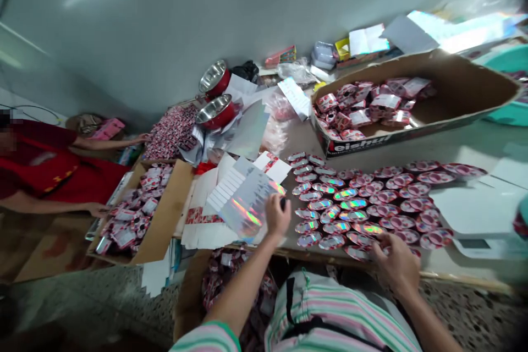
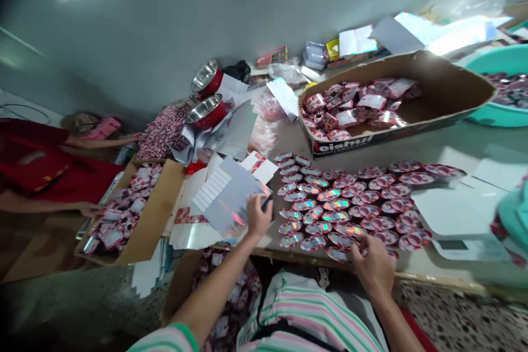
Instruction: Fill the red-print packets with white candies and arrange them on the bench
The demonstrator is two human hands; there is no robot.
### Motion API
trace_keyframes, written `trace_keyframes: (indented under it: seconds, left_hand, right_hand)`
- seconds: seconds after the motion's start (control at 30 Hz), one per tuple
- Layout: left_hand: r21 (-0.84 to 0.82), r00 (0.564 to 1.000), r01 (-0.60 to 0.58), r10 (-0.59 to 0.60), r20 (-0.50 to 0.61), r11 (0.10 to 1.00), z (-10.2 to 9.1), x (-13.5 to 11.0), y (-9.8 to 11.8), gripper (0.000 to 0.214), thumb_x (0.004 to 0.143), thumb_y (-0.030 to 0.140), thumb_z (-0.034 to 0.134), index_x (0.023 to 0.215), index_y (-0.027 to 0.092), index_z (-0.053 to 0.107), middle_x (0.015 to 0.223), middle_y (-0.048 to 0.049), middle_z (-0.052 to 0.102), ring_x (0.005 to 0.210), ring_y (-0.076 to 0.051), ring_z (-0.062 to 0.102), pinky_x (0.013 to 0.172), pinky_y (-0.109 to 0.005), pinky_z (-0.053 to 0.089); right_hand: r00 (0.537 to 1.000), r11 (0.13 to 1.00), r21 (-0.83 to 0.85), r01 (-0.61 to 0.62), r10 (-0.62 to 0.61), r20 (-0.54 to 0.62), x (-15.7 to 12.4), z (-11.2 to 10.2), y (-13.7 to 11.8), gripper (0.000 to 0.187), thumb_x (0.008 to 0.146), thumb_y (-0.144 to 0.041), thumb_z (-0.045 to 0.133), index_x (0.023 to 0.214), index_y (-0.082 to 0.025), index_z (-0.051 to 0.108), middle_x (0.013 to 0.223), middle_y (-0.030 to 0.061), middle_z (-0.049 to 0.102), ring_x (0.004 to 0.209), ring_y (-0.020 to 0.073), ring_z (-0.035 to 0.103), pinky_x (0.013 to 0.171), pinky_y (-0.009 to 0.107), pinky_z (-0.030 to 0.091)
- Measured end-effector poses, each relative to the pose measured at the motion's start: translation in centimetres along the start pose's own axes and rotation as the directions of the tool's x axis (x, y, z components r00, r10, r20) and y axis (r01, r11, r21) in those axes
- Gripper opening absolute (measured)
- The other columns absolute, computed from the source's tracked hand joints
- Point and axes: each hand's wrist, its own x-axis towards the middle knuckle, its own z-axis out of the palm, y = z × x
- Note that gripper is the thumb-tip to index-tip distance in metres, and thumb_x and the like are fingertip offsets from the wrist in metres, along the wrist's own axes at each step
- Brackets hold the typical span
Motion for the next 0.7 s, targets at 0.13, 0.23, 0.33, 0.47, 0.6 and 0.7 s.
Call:
trace_keyframes:
  seconds: [0.13, 0.23, 0.33, 0.47, 0.6, 0.7]
  left_hand:
    - [0.202, 0.964, 0.152, -0.1, -0.244, 0.968, -6.7, 6.6, -7.9, 0.024, 0.086, 0.027, 0.049, 0.108, 0.018, 0.052, 0.115, -0.0137, 0.057, 0.113, -0.025, 0.048, 0.101, -0.04, 0.035]
    - [0.317, 0.954, 0.256, -0.186, -0.233, 0.914, -9.9, 10.2, -12.1, 0.045, 0.08, 0.03, 0.057, 0.121, 0.015, 0.047, 0.13, -0.0179, 0.05, 0.126, -0.031, 0.04, 0.103, -0.044, 0.032]
    - [0.327, 0.944, 0.33, -0.31, -0.113, 0.886, -10.9, 12.1, -13.9, 0.052, 0.073, 0.033, 0.065, 0.119, 0.014, 0.05, 0.13, -0.0183, 0.053, 0.125, -0.032, 0.042, 0.101, -0.044, 0.033]
    - [0.217, 0.929, 0.342, -0.363, 0.066, 0.914, -11.0, 12.8, -13.5, 0.017, 0.077, 0.028, 0.06, 0.093, 0.023, 0.061, 0.103, -0.0055, 0.069, 0.102, -0.023, 0.06, 0.095, -0.035, 0.04]
    - [0.091, 0.966, 0.241, -0.248, 0.069, 0.966, -12.9, 11.9, -9.9, 0.015, 0.083, 0.031, 0.05, 0.087, 0.025, 0.063, 0.098, -0.0021, 0.071, 0.093, -0.019, 0.063, 0.085, -0.027, 0.046]
    - [-0.04, 0.998, -0.004, 0.007, 0.07, 0.999, -15.8, 10.3, -4.5, 0.022, 0.084, 0.039, 0.047, 0.09, 0.027, 0.065, 0.095, -0.0019, 0.07, 0.093, -0.021, 0.062, 0.088, -0.032, 0.048]
  right_hand:
    - [0.998, 0.99, 0.128, 0.055, -0.056, 0.005, 0.1, -1.1, -1.2, 0.027, 0.075, -0.047, 0.049, 0.085, -0.023, 0.056, 0.075, 0.0055, 0.06, 0.066, 0.0234, 0.056, 0.061, 0.035, 0.039]
    - [0.998, 0.98, 0.193, 0.056, -0.056, -0.004, -0.1, -1.9, -1.9, 0.029, 0.075, -0.05, 0.051, 0.087, -0.024, 0.057, 0.077, 0.0067, 0.062, 0.064, 0.0241, 0.056, 0.061, 0.037, 0.042]
    - [0.999, 0.97, 0.238, 0.04, -0.04, -0.004, -0.2, -2.4, -2.3, 0.032, 0.072, -0.053, 0.053, 0.088, -0.026, 0.058, 0.079, 0.0076, 0.064, 0.067, 0.0268, 0.059, 0.061, 0.04, 0.045]
    - [0.997, 0.96, 0.269, 0.078, -0.076, -0.017, -0.1, -3.1, -3.1, 0.034, 0.071, -0.053, 0.054, 0.088, -0.025, 0.059, 0.081, 0.0083, 0.066, 0.071, 0.0285, 0.061, 0.065, 0.042, 0.047]
    - [0.991, 0.949, 0.283, 0.136, -0.135, -0.024, 0.1, -4.4, -5.5, 0.033, 0.076, -0.052, 0.052, 0.09, -0.024, 0.061, 0.086, 0.008, 0.066, 0.075, 0.0257, 0.062, 0.068, 0.039, 0.048]
    - [0.976, 0.925, 0.311, 0.219, -0.206, -0.076, 0.5, -6.5, -9.3, 0.029, 0.081, -0.049, 0.052, 0.092, -0.024, 0.061, 0.09, 0.0081, 0.066, 0.082, 0.0252, 0.062, 0.072, 0.038, 0.049]
